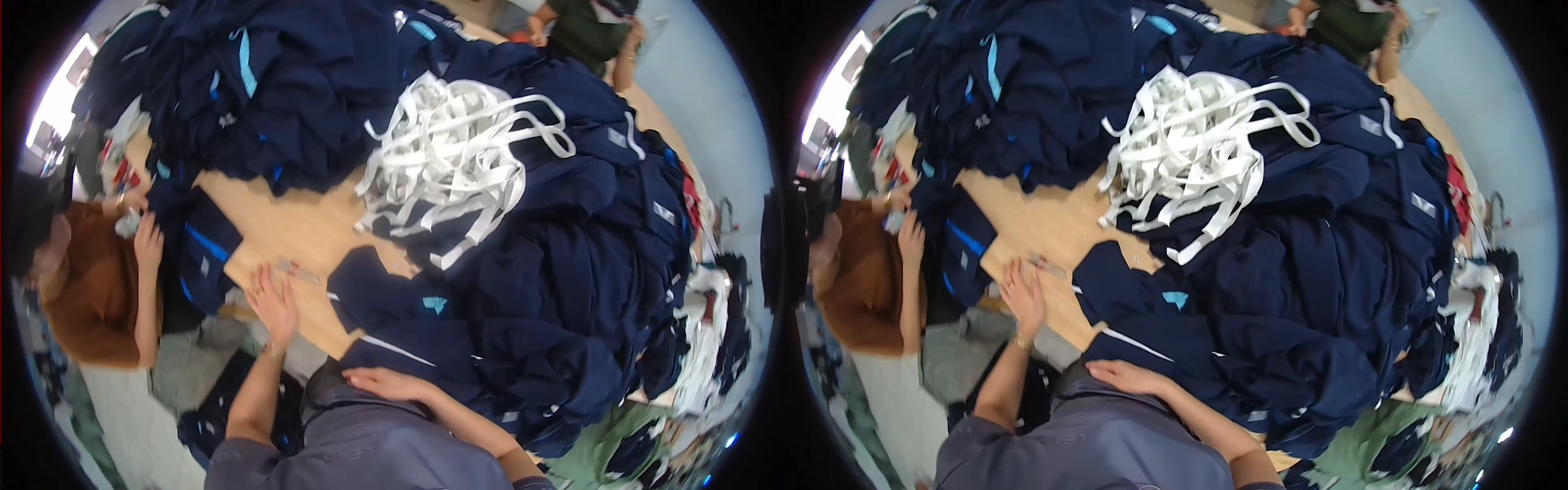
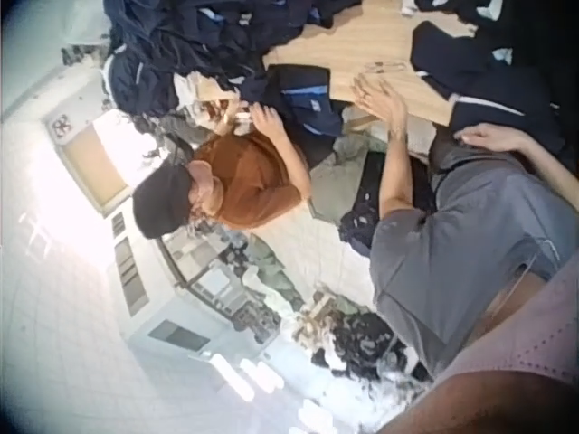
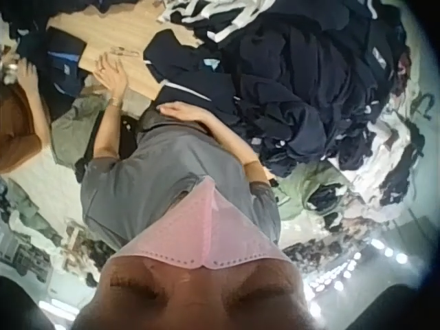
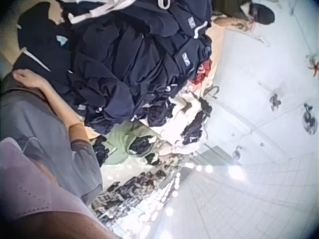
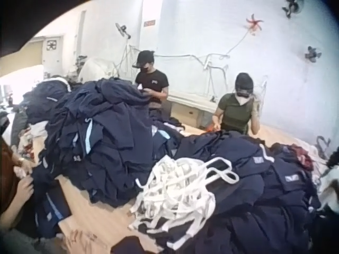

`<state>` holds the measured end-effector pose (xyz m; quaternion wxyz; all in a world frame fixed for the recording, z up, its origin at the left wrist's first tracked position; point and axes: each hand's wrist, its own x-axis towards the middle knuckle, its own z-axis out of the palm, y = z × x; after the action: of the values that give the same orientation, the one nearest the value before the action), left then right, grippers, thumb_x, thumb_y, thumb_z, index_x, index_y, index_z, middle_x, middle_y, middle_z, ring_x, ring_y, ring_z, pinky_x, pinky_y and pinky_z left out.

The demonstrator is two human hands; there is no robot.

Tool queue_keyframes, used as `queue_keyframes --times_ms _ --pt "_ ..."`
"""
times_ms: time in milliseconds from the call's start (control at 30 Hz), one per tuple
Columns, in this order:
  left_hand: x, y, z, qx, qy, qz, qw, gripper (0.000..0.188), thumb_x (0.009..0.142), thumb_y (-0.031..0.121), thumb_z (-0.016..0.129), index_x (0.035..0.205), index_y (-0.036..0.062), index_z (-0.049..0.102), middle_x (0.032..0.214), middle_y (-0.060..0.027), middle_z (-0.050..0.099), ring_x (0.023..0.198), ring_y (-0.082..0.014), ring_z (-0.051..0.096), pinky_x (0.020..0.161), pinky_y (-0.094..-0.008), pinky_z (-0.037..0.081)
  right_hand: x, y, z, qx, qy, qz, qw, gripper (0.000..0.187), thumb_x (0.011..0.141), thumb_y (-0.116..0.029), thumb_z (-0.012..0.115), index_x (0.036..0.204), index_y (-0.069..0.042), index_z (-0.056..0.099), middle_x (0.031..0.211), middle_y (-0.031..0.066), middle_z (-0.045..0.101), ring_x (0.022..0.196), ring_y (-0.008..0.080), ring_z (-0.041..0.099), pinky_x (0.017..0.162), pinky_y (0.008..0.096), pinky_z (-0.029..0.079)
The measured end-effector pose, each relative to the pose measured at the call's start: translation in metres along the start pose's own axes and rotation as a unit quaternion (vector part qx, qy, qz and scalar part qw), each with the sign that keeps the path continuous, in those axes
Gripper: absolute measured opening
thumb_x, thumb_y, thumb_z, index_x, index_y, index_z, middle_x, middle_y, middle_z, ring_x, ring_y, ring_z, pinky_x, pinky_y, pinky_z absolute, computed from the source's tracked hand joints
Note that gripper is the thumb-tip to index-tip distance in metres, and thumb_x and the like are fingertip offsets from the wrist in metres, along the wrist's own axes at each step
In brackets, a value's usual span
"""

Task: The worker is cutting and sorting white fabric straps from a pile on a workbench in a factory.

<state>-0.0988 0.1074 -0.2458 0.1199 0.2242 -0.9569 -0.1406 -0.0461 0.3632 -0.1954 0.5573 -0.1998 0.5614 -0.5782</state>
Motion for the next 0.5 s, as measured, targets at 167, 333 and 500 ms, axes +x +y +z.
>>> queue_keyframes --times_ms 167,333,500 --pt "0.010 0.011 -0.001 -0.014 0.011 -0.006 1.000 0.043 0.089 0.026 0.047 0.126 0.0074 0.041 0.136 -0.0144 0.036 0.129 -0.0302 0.029 0.102 -0.0461 0.026 -0.008 0.020 -0.026 0.189 -0.091 0.060 0.976 0.050 0.092 -0.039 0.047 0.129 -0.005 0.043 0.110 0.0091 0.056 0.102 0.0153 0.053 0.089 0.0272 0.040" --pt "0.011 0.004 0.001 -0.045 0.047 0.032 0.997 0.038 0.086 0.021 0.051 0.122 0.0079 0.044 0.130 -0.0157 0.040 0.124 -0.0341 0.034 0.099 -0.0423 0.033 -0.004 0.008 -0.039 0.277 -0.118 0.086 0.950 0.045 0.094 -0.034 0.043 0.131 -0.010 0.038 0.111 0.0102 0.058 0.105 0.0180 0.054 0.088 0.0291 0.040" --pt "0.008 0.007 0.011 -0.065 0.053 0.002 0.997 0.038 0.086 0.023 0.052 0.121 0.0104 0.045 0.132 -0.0135 0.038 0.127 -0.0337 0.029 0.099 -0.0463 0.031 -0.006 0.002 -0.050 0.339 -0.101 0.126 0.927 0.043 0.097 -0.034 0.034 0.129 -0.006 0.040 0.111 0.0154 0.059 0.106 0.0217 0.055 0.091 0.0315 0.040"
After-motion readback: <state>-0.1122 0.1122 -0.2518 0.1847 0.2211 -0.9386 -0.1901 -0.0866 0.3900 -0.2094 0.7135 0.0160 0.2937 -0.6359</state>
